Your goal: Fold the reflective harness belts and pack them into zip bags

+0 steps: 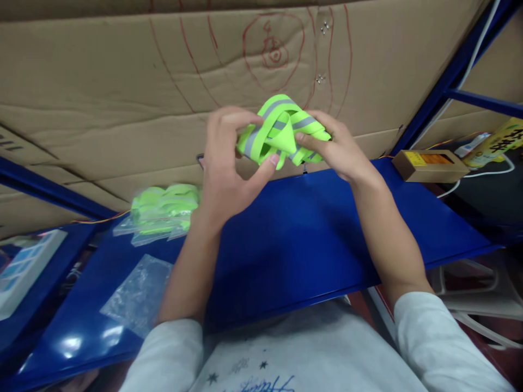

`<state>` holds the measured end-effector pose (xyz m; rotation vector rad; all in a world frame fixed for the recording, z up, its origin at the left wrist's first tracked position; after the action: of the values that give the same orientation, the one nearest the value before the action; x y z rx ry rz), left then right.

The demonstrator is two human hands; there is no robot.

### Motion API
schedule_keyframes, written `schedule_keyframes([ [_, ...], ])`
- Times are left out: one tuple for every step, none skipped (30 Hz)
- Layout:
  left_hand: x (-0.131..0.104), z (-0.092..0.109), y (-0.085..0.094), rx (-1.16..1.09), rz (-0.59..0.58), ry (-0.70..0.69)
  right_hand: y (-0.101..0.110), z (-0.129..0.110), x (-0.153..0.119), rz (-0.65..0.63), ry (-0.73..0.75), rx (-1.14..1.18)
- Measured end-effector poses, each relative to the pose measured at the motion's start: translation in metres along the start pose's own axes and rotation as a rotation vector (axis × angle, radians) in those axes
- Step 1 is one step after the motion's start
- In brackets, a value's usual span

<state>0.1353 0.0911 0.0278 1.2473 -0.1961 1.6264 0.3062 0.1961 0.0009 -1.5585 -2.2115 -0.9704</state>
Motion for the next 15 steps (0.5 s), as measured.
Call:
schedule_keyframes([
  [0.001, 0.002, 0.002, 0.029, 0.009, -0.017, 0.002, -0.006, -0.001, 0.024, 0.031, -0.048],
  [0.001, 0.004, 0.004, 0.054, 0.023, -0.042, 0.004, -0.012, -0.002, 0.040, 0.056, -0.089],
  [0.001, 0.006, 0.005, 0.064, 0.039, -0.063, 0.005, -0.016, -0.003, 0.049, 0.070, -0.127],
  [0.001, 0.006, 0.005, 0.061, 0.043, -0.064, 0.005, -0.018, -0.003, 0.051, 0.071, -0.161],
  [0.001, 0.005, 0.005, 0.053, 0.043, -0.059, 0.005, -0.019, -0.004, 0.046, 0.063, -0.191],
  [0.001, 0.004, 0.004, 0.042, 0.044, -0.053, 0.005, -0.018, -0.004, 0.046, 0.054, -0.213],
  [0.001, 0.003, 0.004, 0.027, 0.046, -0.050, 0.005, -0.017, -0.004, 0.045, 0.046, -0.228],
  [0.001, 0.002, 0.002, 0.011, 0.042, -0.044, 0.006, -0.017, -0.004, 0.052, 0.045, -0.238],
  [0.001, 0.001, 0.001, -0.004, 0.038, -0.036, 0.006, -0.017, -0.004, 0.057, 0.047, -0.245],
  [0.001, 0.000, 0.000, -0.012, 0.037, -0.027, 0.006, -0.017, -0.004, 0.056, 0.049, -0.254],
  [0.000, 0.000, -0.002, -0.010, 0.044, -0.022, 0.005, -0.017, -0.004, 0.057, 0.047, -0.267],
  [-0.001, 0.000, -0.003, 0.004, 0.057, -0.021, 0.004, -0.017, -0.005, 0.058, 0.039, -0.284],
  [-0.002, 0.000, -0.004, 0.028, 0.076, -0.022, 0.003, -0.017, -0.006, 0.051, 0.027, -0.305],
  [-0.003, -0.001, -0.004, 0.056, 0.099, -0.022, 0.001, -0.017, -0.007, 0.046, 0.016, -0.325],
  [-0.003, -0.001, -0.005, 0.081, 0.119, -0.017, -0.001, -0.018, -0.008, 0.043, 0.010, -0.342],
])
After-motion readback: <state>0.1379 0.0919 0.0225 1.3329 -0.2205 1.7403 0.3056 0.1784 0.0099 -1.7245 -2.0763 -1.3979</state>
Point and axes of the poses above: each hand's wrist, its own x-axis towards the middle knuckle, its own y-axis out of the back of the hand, z = x × y, the point moved 9 cm from there along x, towards the middle knuckle
